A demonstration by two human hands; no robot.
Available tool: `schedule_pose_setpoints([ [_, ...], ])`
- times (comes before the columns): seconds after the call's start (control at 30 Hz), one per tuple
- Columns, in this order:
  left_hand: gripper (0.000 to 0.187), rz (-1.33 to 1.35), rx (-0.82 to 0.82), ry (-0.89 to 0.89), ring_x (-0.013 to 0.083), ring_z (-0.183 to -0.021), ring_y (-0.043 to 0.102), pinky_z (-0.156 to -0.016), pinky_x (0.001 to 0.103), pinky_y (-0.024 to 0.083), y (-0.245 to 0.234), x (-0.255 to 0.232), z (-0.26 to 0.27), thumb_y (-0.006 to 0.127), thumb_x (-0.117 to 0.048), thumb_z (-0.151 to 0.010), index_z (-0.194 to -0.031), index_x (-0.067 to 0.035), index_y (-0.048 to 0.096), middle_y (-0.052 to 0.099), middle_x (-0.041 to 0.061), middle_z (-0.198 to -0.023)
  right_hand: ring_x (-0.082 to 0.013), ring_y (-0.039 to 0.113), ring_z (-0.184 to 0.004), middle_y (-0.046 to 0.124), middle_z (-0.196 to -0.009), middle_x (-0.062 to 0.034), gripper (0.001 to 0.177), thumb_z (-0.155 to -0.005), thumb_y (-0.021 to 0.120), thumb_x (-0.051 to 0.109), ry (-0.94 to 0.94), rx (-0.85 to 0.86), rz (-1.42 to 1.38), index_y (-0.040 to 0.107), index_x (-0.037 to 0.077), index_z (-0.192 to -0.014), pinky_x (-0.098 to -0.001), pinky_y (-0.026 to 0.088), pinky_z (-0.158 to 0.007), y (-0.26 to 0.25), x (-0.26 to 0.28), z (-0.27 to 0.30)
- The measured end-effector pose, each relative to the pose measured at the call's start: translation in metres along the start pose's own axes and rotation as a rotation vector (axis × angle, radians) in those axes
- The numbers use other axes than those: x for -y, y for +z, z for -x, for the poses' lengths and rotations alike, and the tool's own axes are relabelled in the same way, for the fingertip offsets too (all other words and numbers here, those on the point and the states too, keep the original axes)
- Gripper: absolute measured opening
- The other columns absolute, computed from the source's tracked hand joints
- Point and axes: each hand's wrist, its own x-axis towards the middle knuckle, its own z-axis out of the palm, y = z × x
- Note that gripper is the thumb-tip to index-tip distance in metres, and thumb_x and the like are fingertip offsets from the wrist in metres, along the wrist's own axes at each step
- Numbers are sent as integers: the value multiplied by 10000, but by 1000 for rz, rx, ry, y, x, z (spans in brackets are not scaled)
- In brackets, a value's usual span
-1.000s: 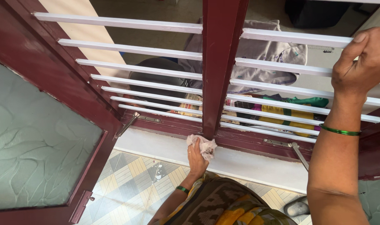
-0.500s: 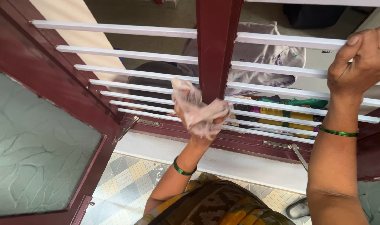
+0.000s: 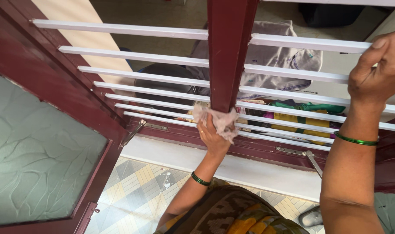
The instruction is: The person wipes the horizontal bars and frame of a window-mounted metal grill gate using a cloth, reaching various sections across the structure.
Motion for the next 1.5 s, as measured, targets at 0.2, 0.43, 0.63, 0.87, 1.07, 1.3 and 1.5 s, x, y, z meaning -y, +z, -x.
schedule_pose_setpoints([
  [0.2, 1007, -35, 212, 20, 510, -1179, 477, -957, 633, 464, 22, 76, 131, 858, -445, -790, -1468, -18, 250, 443, 306, -1271, -194, 523, -677, 553, -812, -99, 332, -1174, 368, 69, -17, 19, -37, 568, -9, -921, -283, 418, -643, 4, -6, 1],
  [0.43, 1077, -5, 551, -98, 544, -1242, 419, -1044, 596, 386, -2, 101, 173, 885, -156, -614, -1470, -18, 246, 387, 358, -1339, -215, 534, -741, 567, -876, -96, 305, -1124, 451, 92, -55, -37, 83, 587, 26, -860, -321, 445, -693, -6, 11, -10],
  [0.63, 1060, 20, 537, -109, 554, -1248, 402, -1044, 585, 377, -9, 94, 165, 877, -100, -655, -1505, -40, 246, 374, 363, -1342, -208, 551, -783, 560, -909, -82, 275, -1115, 451, 94, -64, -27, 76, 603, 31, -895, -319, 426, -687, -5, 6, -10],
  [0.87, 978, 57, 636, -182, 483, -1261, 447, -1088, 556, 376, -50, 76, 151, 816, -56, -706, -1550, -49, 323, 461, 281, -1316, -197, 535, -757, 551, -890, -75, 318, -1137, 439, 121, -41, -16, 98, 603, 42, -876, -315, 410, -668, -4, 4, -8],
  [1.07, 796, 384, 622, -331, 429, -1187, 551, -1003, 508, 466, -87, 37, 115, 822, -243, -747, -1414, -4, 459, 577, 243, -1249, -200, 536, -765, 551, -904, -77, 303, -1126, 451, 124, -73, -6, 131, 612, 45, -883, -320, 435, -701, -8, 5, -11],
  [1.3, 811, 652, 622, -663, 348, -1167, 634, -992, 459, 533, -91, 16, 78, 791, -359, -827, -1435, -17, 379, 579, 201, -1289, -196, 529, -794, 533, -962, -78, 245, -1122, 467, 126, -77, 96, 134, 628, 38, -960, -312, 416, -703, -25, 7, -4],
  [1.5, 475, 435, 1059, -475, 327, -1147, 626, -1062, 434, 506, -104, 29, 44, 513, -338, -1043, -1416, -70, 391, 508, 190, -1358, -193, 534, -821, 542, -984, -77, 240, -1127, 461, 130, -58, 119, 101, 635, 42, -987, -309, 417, -717, -27, 8, -2],
])
